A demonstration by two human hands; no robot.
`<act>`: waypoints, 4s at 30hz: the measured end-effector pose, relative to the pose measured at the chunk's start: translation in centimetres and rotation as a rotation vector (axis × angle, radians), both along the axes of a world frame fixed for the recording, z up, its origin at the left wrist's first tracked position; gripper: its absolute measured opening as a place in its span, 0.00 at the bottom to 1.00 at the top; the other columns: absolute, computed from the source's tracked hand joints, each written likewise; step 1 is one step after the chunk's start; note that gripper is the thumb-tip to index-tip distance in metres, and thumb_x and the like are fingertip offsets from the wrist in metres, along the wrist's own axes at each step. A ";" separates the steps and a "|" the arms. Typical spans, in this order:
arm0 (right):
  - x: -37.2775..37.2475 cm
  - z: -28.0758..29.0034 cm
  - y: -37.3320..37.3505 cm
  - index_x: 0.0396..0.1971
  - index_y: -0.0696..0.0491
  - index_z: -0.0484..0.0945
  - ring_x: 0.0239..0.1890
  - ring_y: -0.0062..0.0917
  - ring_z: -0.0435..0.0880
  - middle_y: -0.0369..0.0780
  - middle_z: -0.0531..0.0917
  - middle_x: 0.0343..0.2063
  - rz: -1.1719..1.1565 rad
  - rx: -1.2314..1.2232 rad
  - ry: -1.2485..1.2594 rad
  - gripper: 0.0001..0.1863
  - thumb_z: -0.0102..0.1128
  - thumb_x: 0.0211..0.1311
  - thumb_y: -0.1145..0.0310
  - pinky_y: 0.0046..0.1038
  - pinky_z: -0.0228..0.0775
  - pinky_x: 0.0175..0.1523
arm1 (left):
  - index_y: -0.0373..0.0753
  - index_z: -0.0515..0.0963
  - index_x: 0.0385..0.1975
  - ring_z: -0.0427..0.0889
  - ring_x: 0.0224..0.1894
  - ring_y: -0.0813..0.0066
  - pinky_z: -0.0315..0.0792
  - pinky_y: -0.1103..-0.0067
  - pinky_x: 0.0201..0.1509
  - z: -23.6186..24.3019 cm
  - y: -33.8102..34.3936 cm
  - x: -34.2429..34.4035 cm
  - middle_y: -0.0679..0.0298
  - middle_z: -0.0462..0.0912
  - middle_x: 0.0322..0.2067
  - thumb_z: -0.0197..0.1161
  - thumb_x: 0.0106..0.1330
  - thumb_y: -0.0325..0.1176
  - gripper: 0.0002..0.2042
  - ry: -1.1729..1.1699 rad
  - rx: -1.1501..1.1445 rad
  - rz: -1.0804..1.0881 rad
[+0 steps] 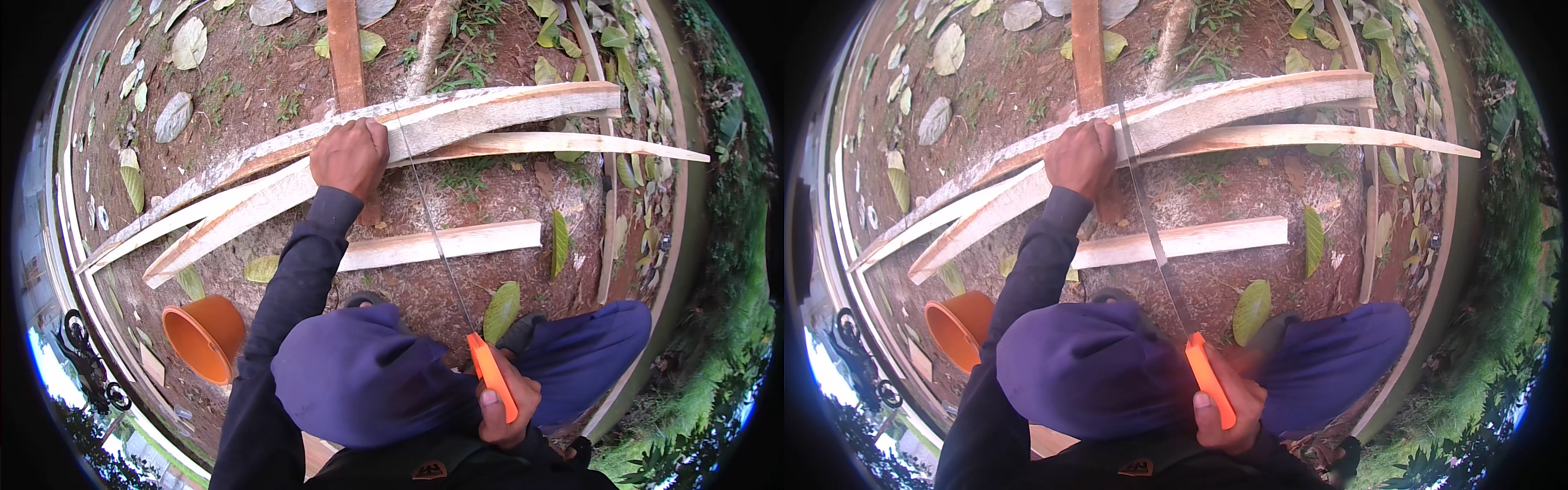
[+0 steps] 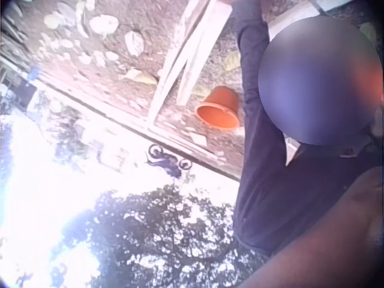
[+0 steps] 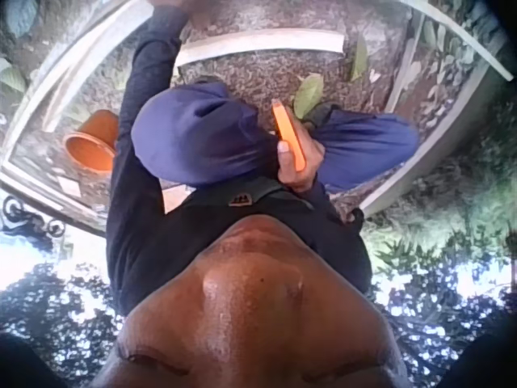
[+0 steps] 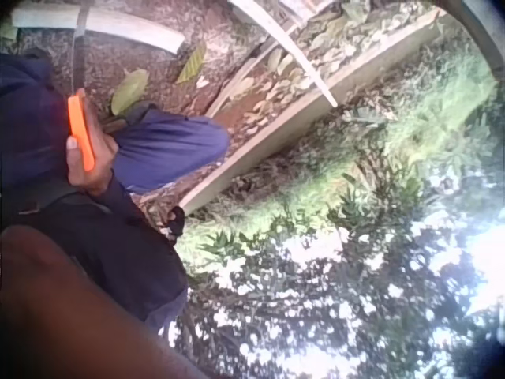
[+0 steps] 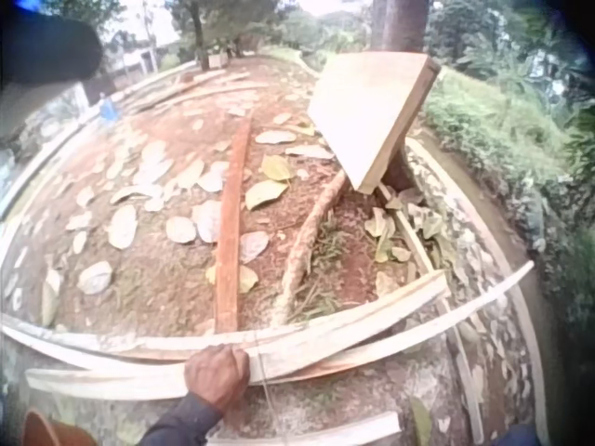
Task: The person arranges several long wooden planks on the ground and uses a hand saw to cut them into shorter pieces. The person handles the planks to position them for cutting and then saws through them one by one.
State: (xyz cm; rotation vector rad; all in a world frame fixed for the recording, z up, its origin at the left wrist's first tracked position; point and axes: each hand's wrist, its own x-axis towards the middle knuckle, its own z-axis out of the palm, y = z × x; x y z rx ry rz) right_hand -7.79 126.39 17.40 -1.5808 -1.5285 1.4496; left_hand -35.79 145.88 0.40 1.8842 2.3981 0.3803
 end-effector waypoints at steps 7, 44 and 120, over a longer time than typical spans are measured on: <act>-2.4 -3.1 3.6 0.59 0.72 0.75 0.38 0.38 0.91 0.56 0.87 0.43 0.005 0.032 0.020 0.30 0.58 0.60 0.68 0.29 0.80 0.46 | 0.38 0.84 0.22 0.86 0.28 0.56 0.80 0.63 0.35 -0.3 0.2 -0.2 0.56 0.87 0.24 0.53 0.71 0.39 0.18 0.018 0.040 -0.006; -6.4 -5.9 7.7 0.60 0.67 0.77 0.35 0.32 0.89 0.53 0.88 0.39 -0.102 0.138 0.091 0.25 0.57 0.68 0.68 0.29 0.79 0.41 | 0.35 0.86 0.28 0.86 0.34 0.39 0.78 0.53 0.46 0.1 0.4 -0.2 0.41 0.86 0.28 0.46 0.73 0.46 0.25 -0.039 -0.158 0.065; -1.7 -4.9 0.2 0.65 0.68 0.73 0.52 0.39 0.90 0.56 0.84 0.55 -0.011 0.193 0.101 0.29 0.54 0.65 0.72 0.28 0.79 0.57 | 0.35 0.85 0.31 0.86 0.40 0.35 0.80 0.50 0.46 0.7 2.5 -2.2 0.44 0.88 0.33 0.48 0.72 0.46 0.23 -0.004 -0.332 0.018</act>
